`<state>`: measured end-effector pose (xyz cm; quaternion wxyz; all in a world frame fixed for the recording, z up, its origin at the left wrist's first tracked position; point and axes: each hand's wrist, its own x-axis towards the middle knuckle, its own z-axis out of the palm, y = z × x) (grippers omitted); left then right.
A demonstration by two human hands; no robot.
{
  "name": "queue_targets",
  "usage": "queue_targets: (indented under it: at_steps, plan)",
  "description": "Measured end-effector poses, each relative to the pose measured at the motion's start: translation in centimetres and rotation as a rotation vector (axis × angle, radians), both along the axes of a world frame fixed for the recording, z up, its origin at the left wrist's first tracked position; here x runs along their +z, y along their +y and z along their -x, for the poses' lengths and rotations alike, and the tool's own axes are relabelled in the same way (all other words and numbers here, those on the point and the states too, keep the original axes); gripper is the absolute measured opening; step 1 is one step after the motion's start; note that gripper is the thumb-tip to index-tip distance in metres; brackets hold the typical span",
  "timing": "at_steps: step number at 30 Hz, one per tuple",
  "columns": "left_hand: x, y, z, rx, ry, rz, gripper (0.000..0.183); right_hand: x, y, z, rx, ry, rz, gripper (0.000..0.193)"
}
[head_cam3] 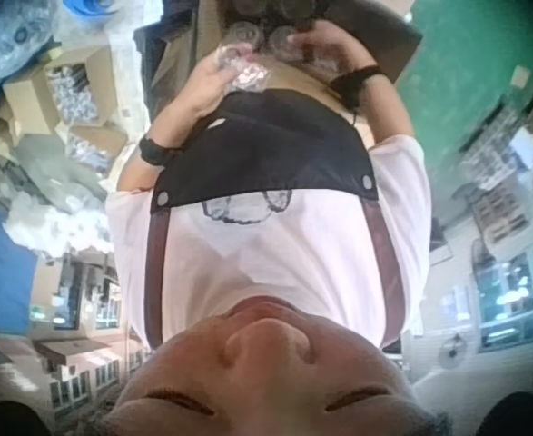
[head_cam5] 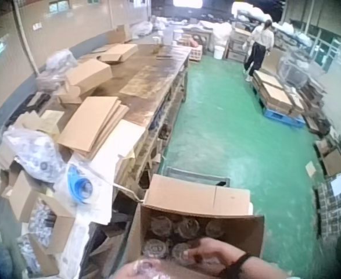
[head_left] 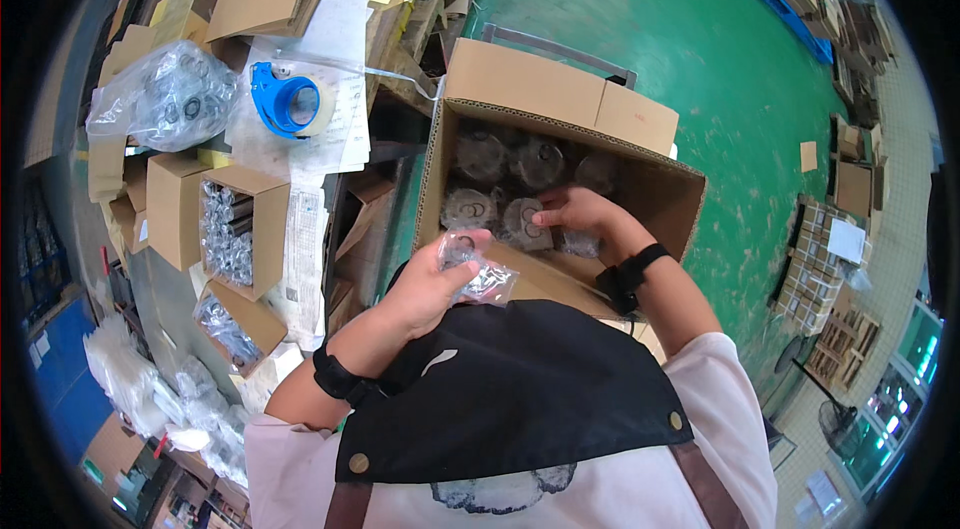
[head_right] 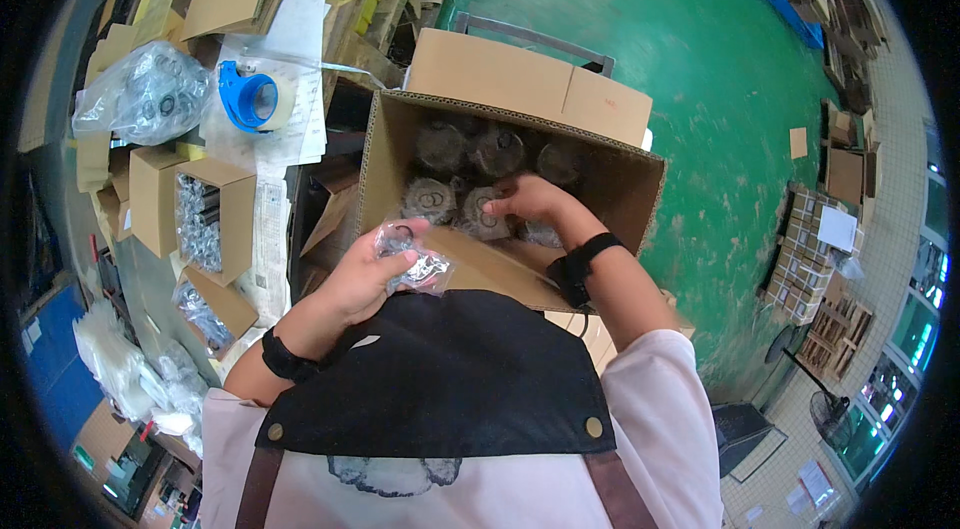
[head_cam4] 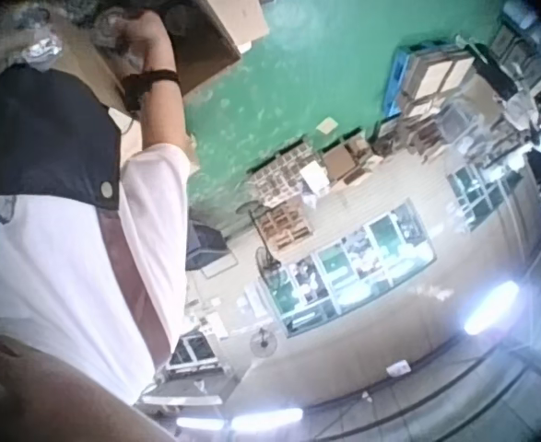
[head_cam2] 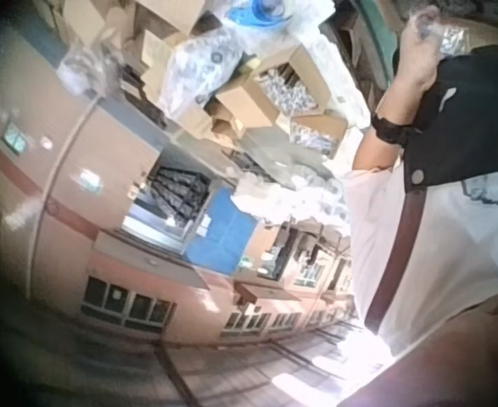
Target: Packing metal cylinders and small components into cardboard boxes and stacking the boxes on a pallet.
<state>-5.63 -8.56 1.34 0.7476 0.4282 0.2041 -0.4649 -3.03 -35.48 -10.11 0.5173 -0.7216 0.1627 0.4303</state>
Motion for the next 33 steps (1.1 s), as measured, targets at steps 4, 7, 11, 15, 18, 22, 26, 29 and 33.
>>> queue_targets:
  at_steps: [4, 7, 11, 15, 18, 22, 26, 29, 33]
  plan:
    - [0.7, -1.5, -0.6, -0.082, 0.032, 0.031, 0.054, 5.3, 1.3, -1.7, 0.044, -0.136, -0.206, 0.037]
    - [0.7, -3.2, -1.0, -0.086, -0.036, -0.096, 0.066, 10.2, 2.1, -2.4, 0.172, -0.054, -0.442, 0.023]
    - [-0.4, -2.3, -1.4, -0.241, -0.024, -0.073, 0.058, 8.1, -3.7, -3.0, 0.042, 0.024, -0.143, 0.01]
    - [1.1, -0.4, -1.8, -0.2, -0.03, -0.017, 0.051, -1.7, -5.8, -1.6, 0.742, 0.107, 0.382, 0.014]
    - [2.4, 1.9, -1.7, -0.018, -0.128, 0.017, 0.049, -10.5, -8.2, 2.2, 0.844, -0.398, 0.739, 0.035]
    - [3.4, 10.3, 2.3, 0.441, -0.214, 0.171, 0.05, -9.8, -7.2, 3.0, 0.743, -0.441, 0.516, 0.037]
    - [5.5, 16.4, 7.0, 0.97, -0.483, -0.152, 0.052, -9.3, -6.6, 5.5, 1.006, -0.063, 0.426, 0.043]
    - [4.1, 24.0, 11.0, 1.255, -0.737, -0.632, 0.052, -11.8, -8.1, 5.6, 1.06, 0.027, 0.397, 0.045]
    - [-0.9, 34.7, 15.1, 1.272, -0.702, -1.056, 0.054, -6.8, -3.6, 3.4, 1.034, 0.039, 0.295, 0.045]
